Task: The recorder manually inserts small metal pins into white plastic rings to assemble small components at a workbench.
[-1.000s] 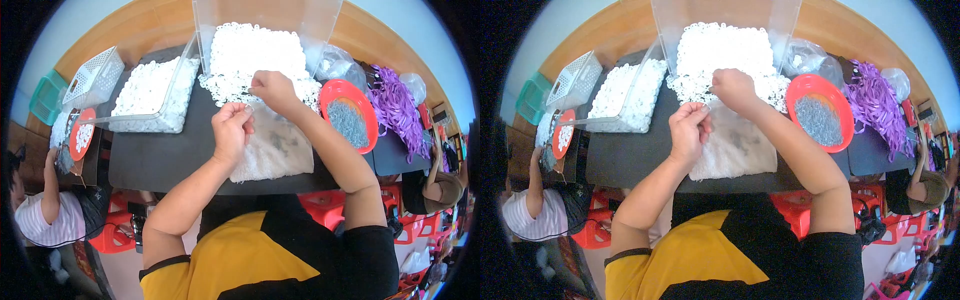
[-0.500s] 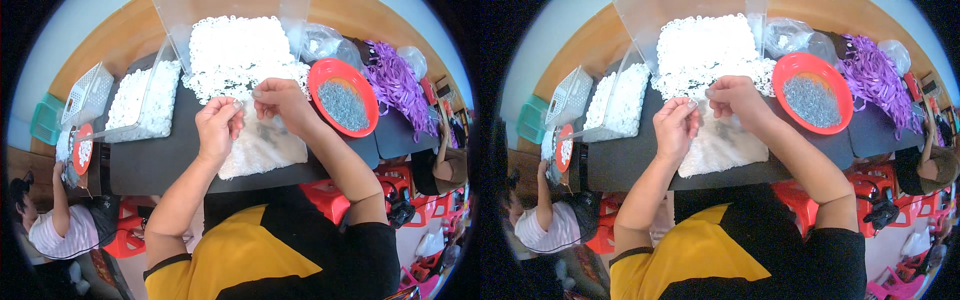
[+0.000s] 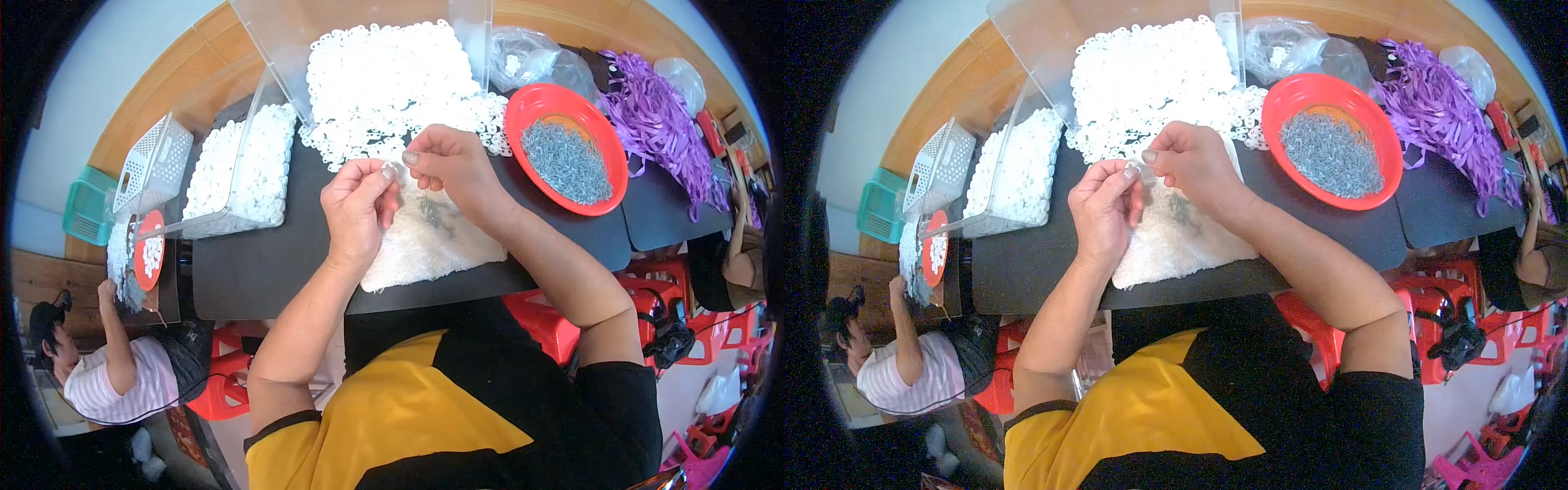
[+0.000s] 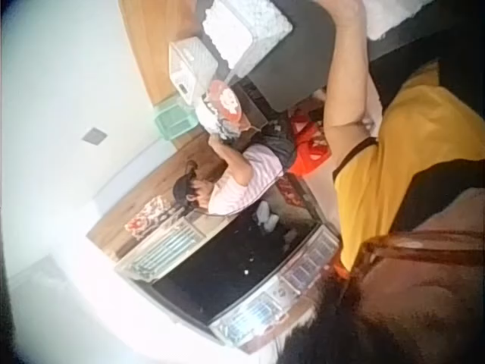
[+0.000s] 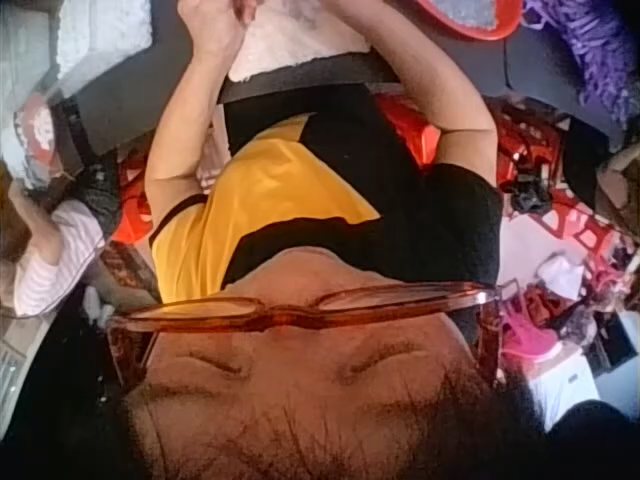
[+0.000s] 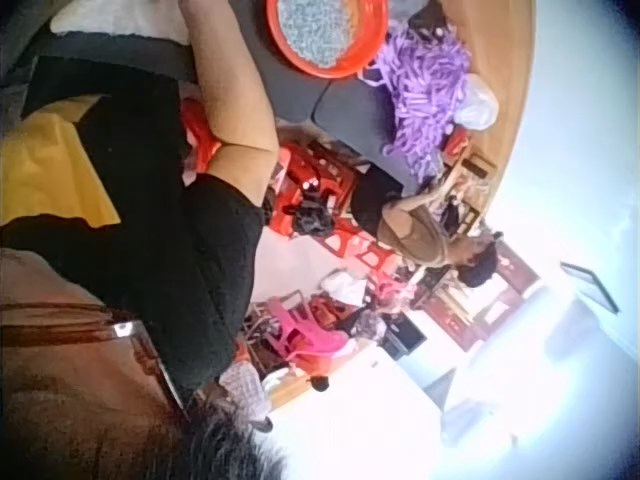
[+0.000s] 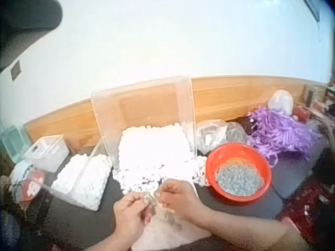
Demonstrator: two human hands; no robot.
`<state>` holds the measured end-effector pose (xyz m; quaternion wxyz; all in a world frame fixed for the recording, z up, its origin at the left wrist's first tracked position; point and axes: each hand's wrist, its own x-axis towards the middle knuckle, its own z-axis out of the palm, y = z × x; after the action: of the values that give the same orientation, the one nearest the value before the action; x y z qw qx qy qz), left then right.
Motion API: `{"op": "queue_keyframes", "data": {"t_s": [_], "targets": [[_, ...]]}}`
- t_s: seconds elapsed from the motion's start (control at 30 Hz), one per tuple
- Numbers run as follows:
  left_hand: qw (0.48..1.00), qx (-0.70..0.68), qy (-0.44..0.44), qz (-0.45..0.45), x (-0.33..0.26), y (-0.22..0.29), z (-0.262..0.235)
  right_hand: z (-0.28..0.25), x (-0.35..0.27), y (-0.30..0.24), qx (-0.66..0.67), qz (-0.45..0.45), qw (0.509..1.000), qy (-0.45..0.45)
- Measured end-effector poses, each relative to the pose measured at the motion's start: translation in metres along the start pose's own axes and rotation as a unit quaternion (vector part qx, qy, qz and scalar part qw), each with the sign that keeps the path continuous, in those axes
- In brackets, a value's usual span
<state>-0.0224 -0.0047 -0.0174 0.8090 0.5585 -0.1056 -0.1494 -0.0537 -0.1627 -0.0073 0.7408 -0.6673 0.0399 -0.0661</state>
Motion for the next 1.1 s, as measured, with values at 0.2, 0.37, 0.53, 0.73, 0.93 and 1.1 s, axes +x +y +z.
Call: {"op": "queue_keyframes", "data": {"t_s": [0.2,0.37,0.53,0.73,0.93,1.1], "targets": [[1.0,0.022,-0.006,0.0,0.0,-0.001,-0.002,-0.001,0.002,0.003,-0.089,-0.037,0.995,-0.028],[0.999,0.035,-0.006,0.001,-0.001,0.0,-0.001,0.0,0.002,-0.001,-0.06,-0.011,0.997,-0.039],[0.999,-0.021,-0.033,0.014,0.0,0.003,0.002,-0.011,0.003,-0.008,-0.025,0.044,0.996,-0.068],[0.993,0.017,-0.101,0.06,-0.001,0.005,0.002,-0.022,0.004,-0.017,-0.023,0.079,0.986,-0.143],[0.988,0.058,-0.112,0.091,-0.001,0.003,0.0,-0.027,0.003,-0.021,-0.042,0.076,0.98,-0.181],[0.987,0.081,-0.107,0.091,-0.003,0.004,-0.004,-0.023,0.001,-0.021,-0.018,0.086,0.979,-0.183]]}}
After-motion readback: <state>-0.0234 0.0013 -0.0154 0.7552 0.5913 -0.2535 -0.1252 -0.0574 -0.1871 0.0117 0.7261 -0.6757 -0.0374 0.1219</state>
